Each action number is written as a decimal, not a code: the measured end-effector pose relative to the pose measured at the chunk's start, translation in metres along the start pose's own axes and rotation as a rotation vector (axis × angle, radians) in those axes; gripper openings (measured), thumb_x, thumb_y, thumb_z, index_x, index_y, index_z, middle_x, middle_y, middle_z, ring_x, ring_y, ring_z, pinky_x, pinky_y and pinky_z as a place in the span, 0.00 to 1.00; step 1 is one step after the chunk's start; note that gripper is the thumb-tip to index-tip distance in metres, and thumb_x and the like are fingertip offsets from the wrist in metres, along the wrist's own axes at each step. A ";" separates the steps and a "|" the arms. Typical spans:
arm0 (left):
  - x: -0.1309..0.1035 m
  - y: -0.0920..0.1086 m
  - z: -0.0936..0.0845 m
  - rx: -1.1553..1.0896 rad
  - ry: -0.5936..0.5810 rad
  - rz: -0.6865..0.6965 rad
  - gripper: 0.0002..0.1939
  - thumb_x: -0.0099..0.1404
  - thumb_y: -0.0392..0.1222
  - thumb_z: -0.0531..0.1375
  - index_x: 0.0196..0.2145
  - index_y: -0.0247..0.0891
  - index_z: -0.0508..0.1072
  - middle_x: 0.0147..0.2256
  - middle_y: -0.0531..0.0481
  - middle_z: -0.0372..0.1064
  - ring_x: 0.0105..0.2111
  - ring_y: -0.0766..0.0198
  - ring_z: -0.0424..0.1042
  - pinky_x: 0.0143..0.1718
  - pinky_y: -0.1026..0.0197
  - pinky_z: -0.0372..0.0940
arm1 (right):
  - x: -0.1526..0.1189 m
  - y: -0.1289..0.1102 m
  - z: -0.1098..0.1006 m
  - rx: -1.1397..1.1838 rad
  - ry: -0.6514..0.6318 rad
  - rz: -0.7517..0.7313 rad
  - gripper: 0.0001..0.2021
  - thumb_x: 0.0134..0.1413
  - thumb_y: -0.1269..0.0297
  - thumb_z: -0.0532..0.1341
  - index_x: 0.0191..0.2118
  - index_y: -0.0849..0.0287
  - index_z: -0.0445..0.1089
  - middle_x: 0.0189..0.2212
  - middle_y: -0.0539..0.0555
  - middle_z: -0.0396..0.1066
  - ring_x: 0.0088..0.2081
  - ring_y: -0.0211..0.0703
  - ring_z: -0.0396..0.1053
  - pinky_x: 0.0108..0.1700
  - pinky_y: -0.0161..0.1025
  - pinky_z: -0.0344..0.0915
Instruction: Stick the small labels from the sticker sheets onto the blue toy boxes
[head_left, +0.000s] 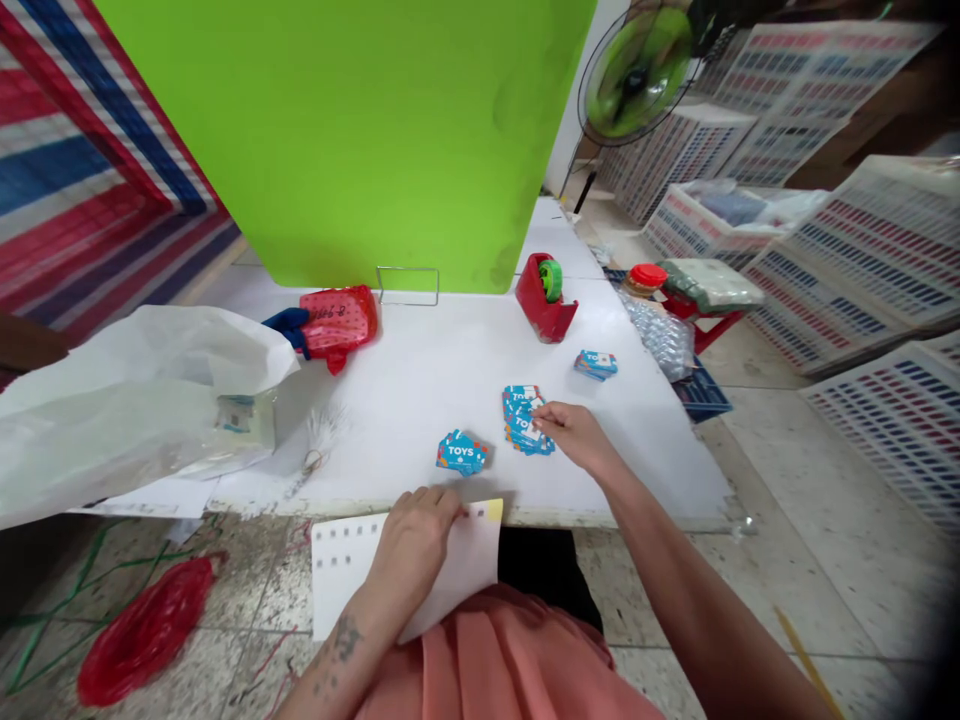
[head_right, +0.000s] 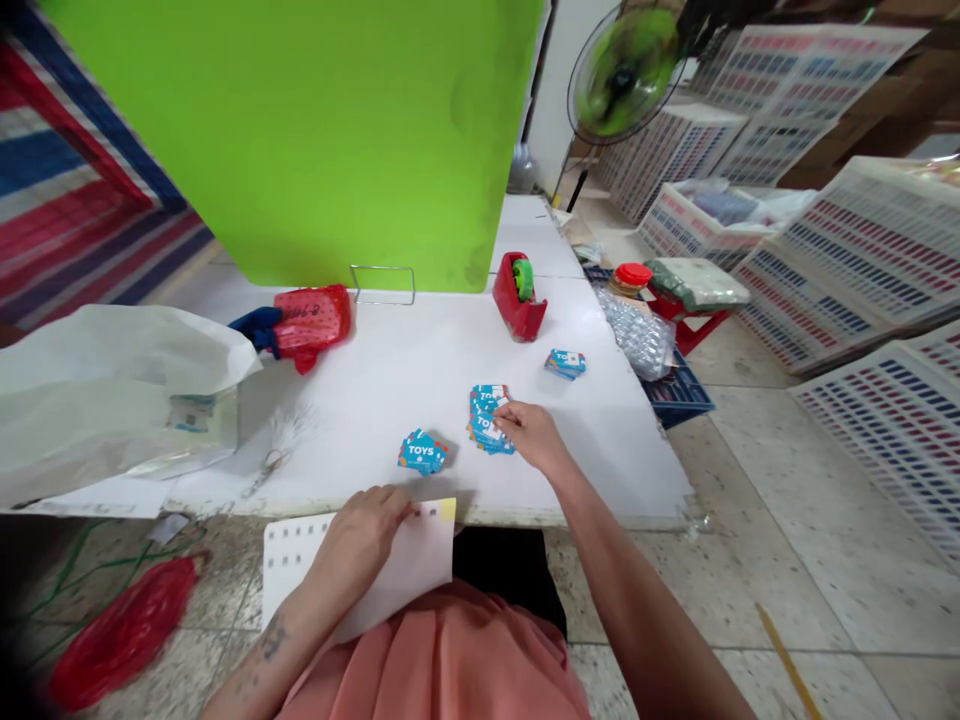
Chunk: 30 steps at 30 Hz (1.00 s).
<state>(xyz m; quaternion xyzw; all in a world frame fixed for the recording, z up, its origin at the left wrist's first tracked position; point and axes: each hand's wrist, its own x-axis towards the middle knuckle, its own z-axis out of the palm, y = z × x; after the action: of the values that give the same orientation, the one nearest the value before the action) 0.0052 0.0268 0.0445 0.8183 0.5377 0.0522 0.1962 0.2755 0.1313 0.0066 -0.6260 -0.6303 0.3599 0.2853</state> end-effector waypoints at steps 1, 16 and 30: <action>0.000 0.000 0.000 0.002 0.000 0.003 0.09 0.67 0.31 0.51 0.36 0.42 0.69 0.35 0.51 0.69 0.36 0.58 0.67 0.40 0.56 0.59 | 0.000 0.005 -0.002 -0.034 -0.009 0.003 0.09 0.49 0.64 0.57 0.32 0.59 0.73 0.26 0.52 0.75 0.28 0.43 0.69 0.30 0.36 0.62; 0.009 0.001 0.001 -0.043 0.041 -0.074 0.09 0.68 0.35 0.50 0.34 0.39 0.68 0.32 0.50 0.70 0.34 0.60 0.69 0.38 0.59 0.59 | -0.069 -0.071 0.039 -0.254 -0.107 -0.551 0.09 0.58 0.67 0.59 0.42 0.52 0.74 0.41 0.54 0.72 0.45 0.46 0.66 0.48 0.45 0.60; 0.010 -0.005 0.002 -0.207 0.027 -0.159 0.11 0.68 0.33 0.48 0.30 0.39 0.66 0.28 0.52 0.69 0.28 0.63 0.67 0.31 0.63 0.56 | -0.086 -0.072 0.061 -0.074 0.055 -0.486 0.06 0.57 0.69 0.57 0.33 0.54 0.70 0.43 0.55 0.71 0.47 0.47 0.65 0.50 0.47 0.60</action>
<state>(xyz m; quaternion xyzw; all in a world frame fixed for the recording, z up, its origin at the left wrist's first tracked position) 0.0054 0.0372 0.0393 0.7478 0.5951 0.1028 0.2758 0.1890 0.0430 0.0378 -0.4757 -0.7670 0.2400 0.3575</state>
